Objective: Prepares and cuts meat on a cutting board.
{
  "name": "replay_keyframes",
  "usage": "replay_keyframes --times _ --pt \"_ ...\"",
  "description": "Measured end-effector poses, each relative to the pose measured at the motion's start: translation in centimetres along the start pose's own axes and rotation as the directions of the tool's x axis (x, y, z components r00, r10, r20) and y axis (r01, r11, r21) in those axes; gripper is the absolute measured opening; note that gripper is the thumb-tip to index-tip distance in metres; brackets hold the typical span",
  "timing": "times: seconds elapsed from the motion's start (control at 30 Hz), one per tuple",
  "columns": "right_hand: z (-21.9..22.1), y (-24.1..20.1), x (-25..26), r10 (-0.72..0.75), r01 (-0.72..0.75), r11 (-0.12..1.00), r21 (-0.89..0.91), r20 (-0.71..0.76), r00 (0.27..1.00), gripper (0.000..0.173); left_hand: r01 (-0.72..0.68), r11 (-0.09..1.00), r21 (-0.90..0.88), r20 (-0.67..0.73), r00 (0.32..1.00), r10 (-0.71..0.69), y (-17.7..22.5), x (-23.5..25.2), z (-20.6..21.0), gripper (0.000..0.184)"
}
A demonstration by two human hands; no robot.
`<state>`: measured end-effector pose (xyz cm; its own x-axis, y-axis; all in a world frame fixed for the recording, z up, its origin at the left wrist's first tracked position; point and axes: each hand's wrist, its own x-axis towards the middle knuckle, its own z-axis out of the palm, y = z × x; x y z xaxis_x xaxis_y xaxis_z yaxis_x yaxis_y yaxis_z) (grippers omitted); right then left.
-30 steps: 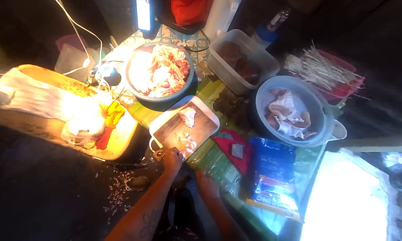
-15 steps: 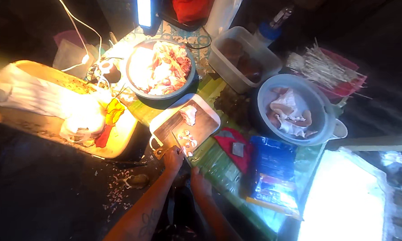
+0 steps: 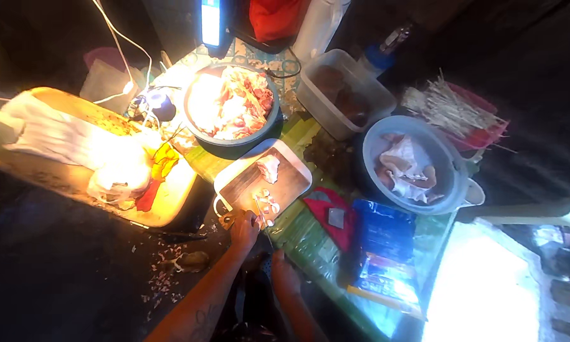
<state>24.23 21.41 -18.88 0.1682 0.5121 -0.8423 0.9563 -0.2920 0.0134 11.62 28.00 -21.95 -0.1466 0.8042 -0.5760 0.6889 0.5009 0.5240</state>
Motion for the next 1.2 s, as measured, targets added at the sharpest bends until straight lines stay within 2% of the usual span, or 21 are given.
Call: replay_keyframes --times 0.1,0.2,0.37,0.5,0.7,0.93,1.03,1.2 --pt "-0.9 -0.9 1.6 -0.063 0.061 0.992 0.114 0.016 0.998 0.045 -0.258 0.966 0.032 0.053 0.965 0.256 -1.5 -0.5 -0.2 0.021" --pt "0.6 1.1 1.9 -0.094 0.078 0.969 0.234 0.056 0.994 0.047 -0.326 0.943 0.064 0.095 0.943 0.320 -2.3 -0.4 -0.3 0.023" --pt "0.6 2.9 -1.5 -0.061 0.060 0.997 0.053 0.003 0.998 0.048 -0.394 0.914 0.096 -0.003 0.918 0.396 -2.5 0.0 0.5 0.015" --pt "-0.1 1.2 -0.9 -0.054 0.053 0.996 -0.067 -0.021 0.998 0.045 -0.373 0.918 0.133 0.009 0.927 0.375 -2.1 -0.1 0.5 0.015" --pt "-2.6 -3.2 2.0 -0.104 0.104 0.994 -0.039 -0.004 0.995 0.042 -0.333 0.933 0.139 -0.058 0.938 0.343 -2.2 -0.2 1.2 0.015" --pt "1.2 2.2 -0.8 -0.033 0.033 0.999 0.040 0.003 0.999 0.044 -0.300 0.949 0.093 -0.063 0.950 0.307 -2.1 -0.1 1.2 0.018" --pt "1.7 2.7 -0.7 -0.033 0.026 0.991 0.130 0.050 0.998 0.045 -0.288 0.955 0.074 -0.050 0.955 0.292 -2.0 -0.1 1.0 0.019" --pt "2.0 3.1 -1.3 -0.028 0.019 0.992 0.126 0.068 0.997 0.046 -0.281 0.954 0.104 -0.022 0.958 0.285 -1.8 0.1 0.7 0.020"
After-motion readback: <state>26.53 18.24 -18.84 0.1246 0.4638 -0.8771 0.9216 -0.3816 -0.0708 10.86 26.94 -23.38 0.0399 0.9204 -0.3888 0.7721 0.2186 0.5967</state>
